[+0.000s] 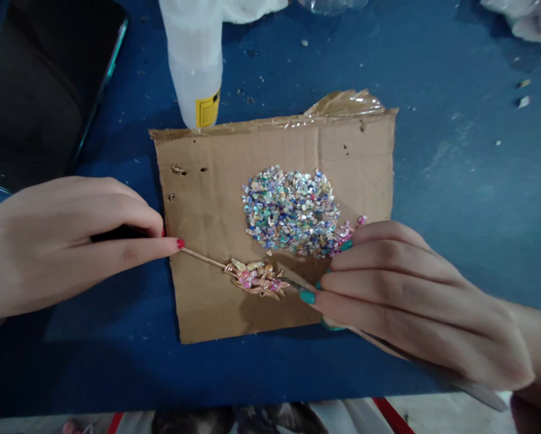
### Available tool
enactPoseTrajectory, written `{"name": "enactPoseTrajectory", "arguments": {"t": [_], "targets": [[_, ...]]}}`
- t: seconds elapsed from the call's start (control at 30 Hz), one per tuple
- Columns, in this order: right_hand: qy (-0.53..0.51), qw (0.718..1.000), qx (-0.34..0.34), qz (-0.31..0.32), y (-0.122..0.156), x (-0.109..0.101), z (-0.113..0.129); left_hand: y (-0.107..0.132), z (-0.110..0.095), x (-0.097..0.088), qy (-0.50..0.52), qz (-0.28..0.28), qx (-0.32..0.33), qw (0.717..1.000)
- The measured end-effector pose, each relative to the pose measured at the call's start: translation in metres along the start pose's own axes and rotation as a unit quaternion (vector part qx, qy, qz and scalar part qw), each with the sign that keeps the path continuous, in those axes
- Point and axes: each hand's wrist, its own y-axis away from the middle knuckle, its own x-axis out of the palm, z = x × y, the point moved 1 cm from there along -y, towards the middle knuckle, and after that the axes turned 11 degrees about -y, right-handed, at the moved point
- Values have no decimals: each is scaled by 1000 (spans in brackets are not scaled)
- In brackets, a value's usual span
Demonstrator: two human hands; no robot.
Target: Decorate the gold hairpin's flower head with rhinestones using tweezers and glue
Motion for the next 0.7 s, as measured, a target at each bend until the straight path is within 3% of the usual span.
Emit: {"name": "enactPoseTrajectory", "arguments": {"t": [0.1,0.37,0.4,0.43,0.47,0.5,0.6,0.7], "targets": [[-29,999,-23,18,3,1,-2,-2,-2,0,9,0,-1,1000],[-37,998,-39,-31,2,6,-7,-2,-4,-3,-3,22,-3,1000],[-27,997,-49,-48,1,8,-9,-3,-4,-4,-7,23,10,1000],[-25,990,-73,-117,0,8,-10,-3,-5,-6,-14,17,28,999],[-25,990,-79,-118,-1,8,-11,-4,-5,-7,-27,9,49,998],[-17,995,-79,-63,-3,10,-12,-4,-5,-8,-42,4,76,996],[-27,992,-93,-81,-3,11,-16,-3,-4,-10,-88,-17,162,983],[-44,988,-92,-117,-2,14,-22,0,0,-9,-105,-18,194,975]]}}
